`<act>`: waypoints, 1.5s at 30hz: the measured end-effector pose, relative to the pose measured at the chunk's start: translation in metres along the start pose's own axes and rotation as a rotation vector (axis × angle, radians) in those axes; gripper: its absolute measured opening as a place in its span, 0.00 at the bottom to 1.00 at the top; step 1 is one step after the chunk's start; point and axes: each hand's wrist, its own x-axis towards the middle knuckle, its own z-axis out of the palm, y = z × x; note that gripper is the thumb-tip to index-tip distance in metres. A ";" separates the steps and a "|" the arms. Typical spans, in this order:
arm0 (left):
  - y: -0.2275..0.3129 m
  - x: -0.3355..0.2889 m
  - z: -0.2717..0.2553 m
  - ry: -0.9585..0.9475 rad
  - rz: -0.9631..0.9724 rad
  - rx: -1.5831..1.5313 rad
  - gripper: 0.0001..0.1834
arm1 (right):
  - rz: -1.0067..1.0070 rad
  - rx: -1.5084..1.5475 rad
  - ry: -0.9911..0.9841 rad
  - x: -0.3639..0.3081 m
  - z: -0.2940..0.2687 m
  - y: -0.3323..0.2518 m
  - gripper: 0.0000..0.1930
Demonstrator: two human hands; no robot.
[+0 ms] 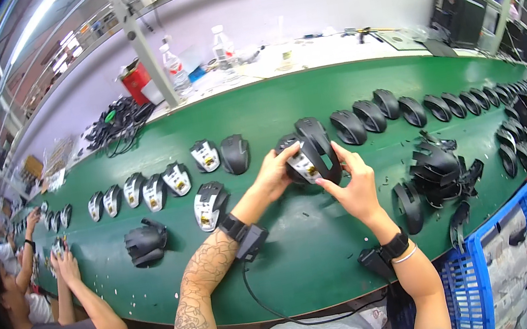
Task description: The person assembles computer mice by hand at a factory workstation. They pick up mouse shells and internal units, snap the halves together, and place the finished products in a line on the table. The person also retrieves parts from a blue basket and organizes the workspace.
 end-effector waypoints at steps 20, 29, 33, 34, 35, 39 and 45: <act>-0.027 -0.022 0.031 -0.045 0.535 0.322 0.35 | -0.098 -0.400 -0.130 -0.018 0.014 0.001 0.29; -0.012 -0.017 0.033 0.086 0.445 0.044 0.35 | 0.360 0.567 -0.036 -0.016 0.018 0.021 0.25; -0.003 -0.028 0.036 0.137 0.373 -0.040 0.34 | 0.592 1.006 -0.258 -0.015 0.002 0.059 0.19; -0.006 -0.027 0.036 0.144 0.370 -0.041 0.34 | 0.607 1.018 -0.245 -0.015 0.002 0.059 0.18; -0.008 -0.027 0.036 0.151 0.366 -0.042 0.34 | 0.622 1.030 -0.230 -0.016 0.003 0.058 0.18; -0.012 -0.024 0.035 0.130 0.352 -0.055 0.33 | 0.662 1.066 -0.189 -0.018 0.002 0.062 0.16; -0.021 -0.016 0.032 0.143 0.352 -0.071 0.32 | 0.686 1.048 -0.166 -0.019 0.000 0.071 0.14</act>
